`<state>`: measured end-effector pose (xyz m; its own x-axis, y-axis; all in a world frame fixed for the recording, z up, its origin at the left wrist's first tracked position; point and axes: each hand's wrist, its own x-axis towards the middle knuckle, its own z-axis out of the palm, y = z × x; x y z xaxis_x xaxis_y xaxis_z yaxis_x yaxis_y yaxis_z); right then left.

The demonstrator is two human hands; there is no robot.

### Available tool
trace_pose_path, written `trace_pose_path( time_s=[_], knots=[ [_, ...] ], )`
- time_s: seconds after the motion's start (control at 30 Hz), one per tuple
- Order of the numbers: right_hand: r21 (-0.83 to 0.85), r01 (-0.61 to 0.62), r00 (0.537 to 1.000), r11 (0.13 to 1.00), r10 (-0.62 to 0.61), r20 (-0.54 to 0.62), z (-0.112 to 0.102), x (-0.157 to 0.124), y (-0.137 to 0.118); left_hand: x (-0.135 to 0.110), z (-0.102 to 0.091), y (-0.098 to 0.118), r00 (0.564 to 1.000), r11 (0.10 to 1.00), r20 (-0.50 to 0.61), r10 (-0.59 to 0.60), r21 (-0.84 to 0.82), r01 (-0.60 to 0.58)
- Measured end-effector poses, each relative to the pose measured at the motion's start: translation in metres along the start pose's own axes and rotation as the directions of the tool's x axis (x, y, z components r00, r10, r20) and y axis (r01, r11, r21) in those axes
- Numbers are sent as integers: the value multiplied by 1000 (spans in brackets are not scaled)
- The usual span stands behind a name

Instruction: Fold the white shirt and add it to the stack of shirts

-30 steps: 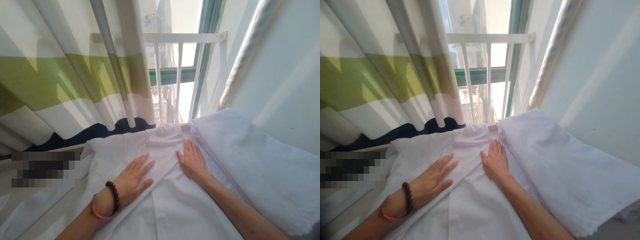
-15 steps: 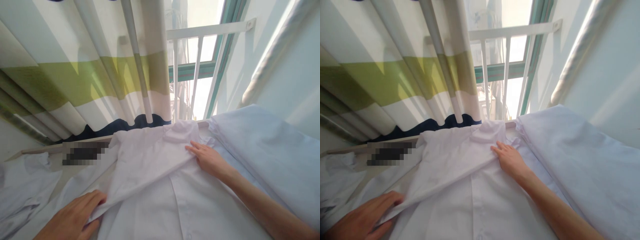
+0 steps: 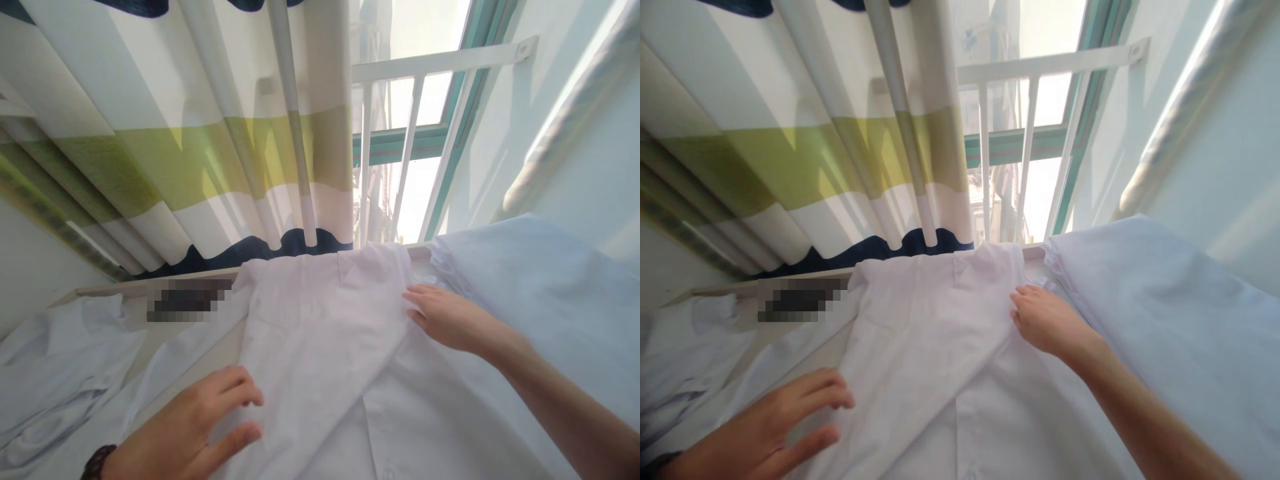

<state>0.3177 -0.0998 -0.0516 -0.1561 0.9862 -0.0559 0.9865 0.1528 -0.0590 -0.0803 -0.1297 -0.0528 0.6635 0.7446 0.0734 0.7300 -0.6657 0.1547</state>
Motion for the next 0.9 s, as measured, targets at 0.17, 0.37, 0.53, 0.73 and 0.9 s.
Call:
trace_pose_path(
  time_s=[0.17,0.37,0.53,0.73,0.9],
  knots=[
    [46,-104,979,993,111,-174,16,48,-32,95,15,-10,997,997,-61,-46,52,49],
    [136,-203,966,970,221,-137,63,73,-36,134,66,-20,977,968,4,-213,133,211],
    [147,-196,969,970,214,-123,65,67,-34,125,67,-21,982,964,6,-188,191,183],
    [133,-169,972,977,188,-142,62,41,-46,100,74,-19,994,968,-39,-104,224,110],
    [86,-104,968,991,121,-221,37,51,-52,120,52,-8,989,967,-57,-138,208,147]
  ],
)
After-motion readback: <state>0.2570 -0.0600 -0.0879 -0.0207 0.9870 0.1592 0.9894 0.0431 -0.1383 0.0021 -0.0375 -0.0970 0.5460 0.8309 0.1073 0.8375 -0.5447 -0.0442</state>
